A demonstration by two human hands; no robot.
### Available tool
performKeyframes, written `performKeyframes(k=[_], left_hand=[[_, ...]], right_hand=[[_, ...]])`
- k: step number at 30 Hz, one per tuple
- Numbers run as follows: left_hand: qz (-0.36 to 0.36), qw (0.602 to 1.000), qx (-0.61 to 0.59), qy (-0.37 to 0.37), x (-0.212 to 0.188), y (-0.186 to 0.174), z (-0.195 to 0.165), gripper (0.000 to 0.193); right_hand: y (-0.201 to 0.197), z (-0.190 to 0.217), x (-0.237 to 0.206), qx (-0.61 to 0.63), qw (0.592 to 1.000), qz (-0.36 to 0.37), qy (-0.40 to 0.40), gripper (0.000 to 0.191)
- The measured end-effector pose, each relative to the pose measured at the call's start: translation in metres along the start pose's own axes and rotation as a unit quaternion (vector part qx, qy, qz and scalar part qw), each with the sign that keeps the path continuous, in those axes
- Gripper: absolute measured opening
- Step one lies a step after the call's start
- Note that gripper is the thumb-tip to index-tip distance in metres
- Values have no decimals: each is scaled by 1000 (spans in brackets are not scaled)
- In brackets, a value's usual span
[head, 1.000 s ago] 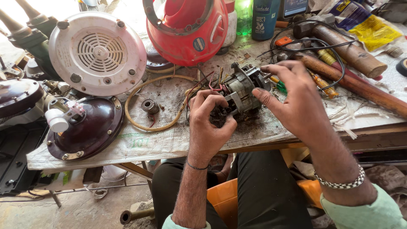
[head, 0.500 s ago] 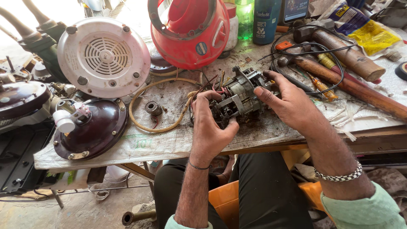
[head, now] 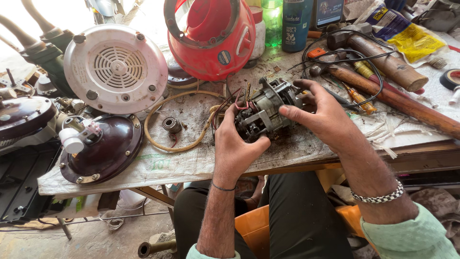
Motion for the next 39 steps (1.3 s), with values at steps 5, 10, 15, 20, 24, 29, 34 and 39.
performKeyframes(k=[5, 10, 15, 20, 24, 29, 34, 39], left_hand=[[-33, 996, 48, 62, -4, -2, -7, 84], [-93, 957, 197, 191, -10, 6, -25, 84], [-58, 955, 243, 160, -15, 19, -23, 89], [-100, 937, 279, 182, -17, 19, -22, 93], [-129, 959, 217, 126, -10, 12, -4, 91], [-116, 978, 166, 39, -4, 7, 13, 86], [-108, 985, 131, 38, -7, 6, 9, 74], [-76, 991, 105, 44, -5, 5, 7, 37]], right_hand=[[-1, 12, -7, -2, 999, 21, -46, 113], [4, 16, -3, 121, 987, 47, -91, 125], [6, 23, -7, 90, 988, 9, -127, 115], [9, 44, -21, -2, 976, -29, -216, 98], [17, 62, -35, -146, 932, -103, -315, 87], [20, 62, -36, -229, 910, -149, -310, 85], [21, 53, -36, -189, 919, -153, -311, 83], [10, 40, -35, -76, 936, -159, -305, 81]])
Point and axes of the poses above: each hand's wrist, its own x-axis towards the middle knuckle, its own y-axis out of the palm, z = x × y, the point moved 7 cm from there along x, towards the middle knuckle, and after that the axes turned 14 degrees about z, right-handed, at the moved point
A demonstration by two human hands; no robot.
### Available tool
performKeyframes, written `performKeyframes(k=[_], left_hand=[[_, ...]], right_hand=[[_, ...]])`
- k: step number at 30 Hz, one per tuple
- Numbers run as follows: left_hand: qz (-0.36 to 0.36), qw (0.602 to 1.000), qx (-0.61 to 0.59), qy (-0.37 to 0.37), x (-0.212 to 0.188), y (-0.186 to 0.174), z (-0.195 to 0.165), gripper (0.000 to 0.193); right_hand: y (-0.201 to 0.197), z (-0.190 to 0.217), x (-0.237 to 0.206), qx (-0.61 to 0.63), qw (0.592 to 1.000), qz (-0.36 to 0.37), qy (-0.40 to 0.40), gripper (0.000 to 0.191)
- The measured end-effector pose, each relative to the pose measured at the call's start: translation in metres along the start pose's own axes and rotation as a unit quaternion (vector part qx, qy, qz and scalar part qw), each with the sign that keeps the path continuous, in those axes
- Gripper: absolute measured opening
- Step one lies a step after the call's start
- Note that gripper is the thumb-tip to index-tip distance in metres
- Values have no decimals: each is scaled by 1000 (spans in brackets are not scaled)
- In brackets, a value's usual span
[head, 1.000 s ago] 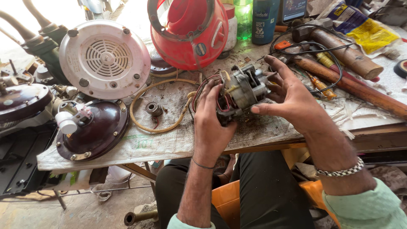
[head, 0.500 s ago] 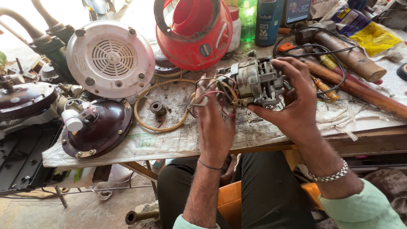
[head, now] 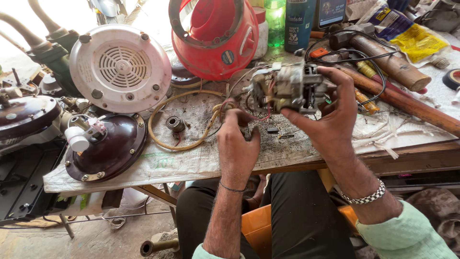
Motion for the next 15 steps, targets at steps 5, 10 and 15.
performKeyframes(k=[5, 10, 15], left_hand=[[94, 992, 76, 33, 1, 15, -10, 23], [107, 983, 146, 41, 1, 18, -16, 19], [33, 985, 166, 45, -1, 2, -18, 20]], right_hand=[[-13, -25, -3, 106, 990, -64, 73, 76], [-17, -37, -3, 163, 976, -102, 99, 76], [-15, -35, -1, 183, 971, -93, 119, 76]])
Point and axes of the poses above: each hand's wrist, its own x-axis towards the middle knuckle, its own y-axis out of the palm, z = x × y, the point moved 7 cm from there along x, towards the middle knuckle, and after that the axes turned 14 degrees about z, right-handed, at the moved point
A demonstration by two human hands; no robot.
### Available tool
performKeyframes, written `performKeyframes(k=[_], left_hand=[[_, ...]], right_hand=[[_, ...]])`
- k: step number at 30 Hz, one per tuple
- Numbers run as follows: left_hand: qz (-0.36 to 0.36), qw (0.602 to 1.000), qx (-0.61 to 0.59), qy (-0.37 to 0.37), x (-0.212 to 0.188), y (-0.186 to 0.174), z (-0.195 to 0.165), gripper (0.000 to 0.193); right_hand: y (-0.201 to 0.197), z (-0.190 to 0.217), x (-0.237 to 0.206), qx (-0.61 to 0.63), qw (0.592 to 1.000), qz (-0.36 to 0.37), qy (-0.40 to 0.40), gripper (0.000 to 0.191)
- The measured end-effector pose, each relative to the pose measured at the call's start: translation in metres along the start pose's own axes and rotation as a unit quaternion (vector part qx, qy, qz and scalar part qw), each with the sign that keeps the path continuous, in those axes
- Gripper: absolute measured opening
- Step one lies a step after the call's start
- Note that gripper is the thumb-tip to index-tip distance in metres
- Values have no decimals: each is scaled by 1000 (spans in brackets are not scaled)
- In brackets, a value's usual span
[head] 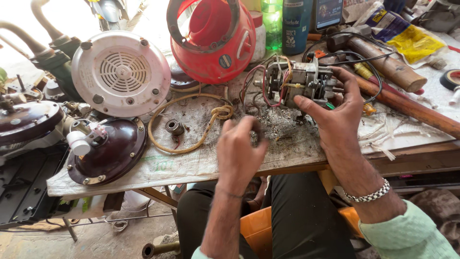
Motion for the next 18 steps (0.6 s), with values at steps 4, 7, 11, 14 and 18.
performKeyframes(k=[4, 7, 11, 14, 18], left_hand=[[-88, 990, 78, -74, -18, -41, 33, 17], [-127, 966, 159, -161, -29, -71, 65, 13], [-105, 956, 171, -216, -25, -82, 89, 17], [-162, 964, 165, -132, -27, -84, 74, 24], [-168, 979, -109, -42, -21, -70, 61, 29]], right_hand=[[-1, 2, -1, -34, 999, -5, 15, 75], [0, -3, -1, -26, 999, 6, 46, 75], [3, -4, -1, -55, 997, 24, 38, 75], [5, -4, -1, -39, 998, 32, 32, 75], [8, 1, -3, -59, 997, 54, 20, 74]])
Point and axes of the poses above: each hand's wrist, its own x-axis towards the middle knuckle, its own y-axis out of the palm, z = x × y, the point moved 7 cm from there along x, towards the middle knuckle, and after that the axes turned 14 degrees about z, right-handed, at the moved point
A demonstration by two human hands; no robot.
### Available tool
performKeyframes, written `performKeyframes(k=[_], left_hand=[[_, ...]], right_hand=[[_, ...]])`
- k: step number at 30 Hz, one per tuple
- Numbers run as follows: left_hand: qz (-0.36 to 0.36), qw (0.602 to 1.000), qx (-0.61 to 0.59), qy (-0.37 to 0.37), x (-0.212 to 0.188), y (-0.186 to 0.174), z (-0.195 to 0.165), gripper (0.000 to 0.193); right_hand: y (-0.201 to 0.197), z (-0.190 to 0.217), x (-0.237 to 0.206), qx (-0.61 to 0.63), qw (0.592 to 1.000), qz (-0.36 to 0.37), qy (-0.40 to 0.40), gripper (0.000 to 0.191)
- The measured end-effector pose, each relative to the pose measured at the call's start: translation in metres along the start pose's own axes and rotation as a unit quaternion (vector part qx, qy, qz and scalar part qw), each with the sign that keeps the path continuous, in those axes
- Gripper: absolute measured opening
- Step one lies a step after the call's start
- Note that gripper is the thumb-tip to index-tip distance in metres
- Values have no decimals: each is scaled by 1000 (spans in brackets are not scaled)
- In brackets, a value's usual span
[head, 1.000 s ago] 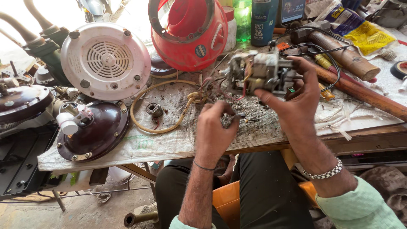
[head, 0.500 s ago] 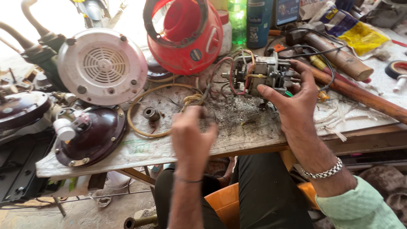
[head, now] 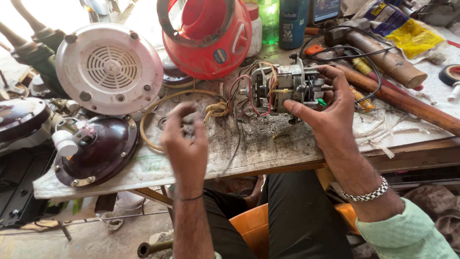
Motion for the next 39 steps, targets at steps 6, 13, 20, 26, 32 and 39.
performKeyframes(k=[6, 13, 20, 26, 32, 39], left_hand=[[211, 936, -280, 41, 36, 65, -14, 51], [310, 850, -416, -94, 33, 92, 14, 37], [250, 904, -345, -41, 30, 81, 14, 51], [214, 947, -233, 61, 30, 80, 1, 50], [171, 977, -21, 126, 22, 67, -11, 54], [208, 974, 19, 86, 18, 80, -27, 53]], right_hand=[[10, 11, 0, -104, 993, 43, -19, 76], [25, 27, 1, -188, 971, 96, -111, 83], [36, 31, 1, -334, 932, 95, -104, 104], [41, 20, 5, -441, 891, 95, -52, 108], [33, 1, 10, -419, 887, 190, 50, 103], [26, 38, 7, -406, 905, 105, -66, 58]])
Point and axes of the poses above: each hand's wrist, its own x-axis towards the middle knuckle, its own y-axis out of the palm, z = x × y, the point moved 7 cm from there along x, towards the middle knuckle, and after that the axes turned 14 degrees about z, right-handed, at the moved point
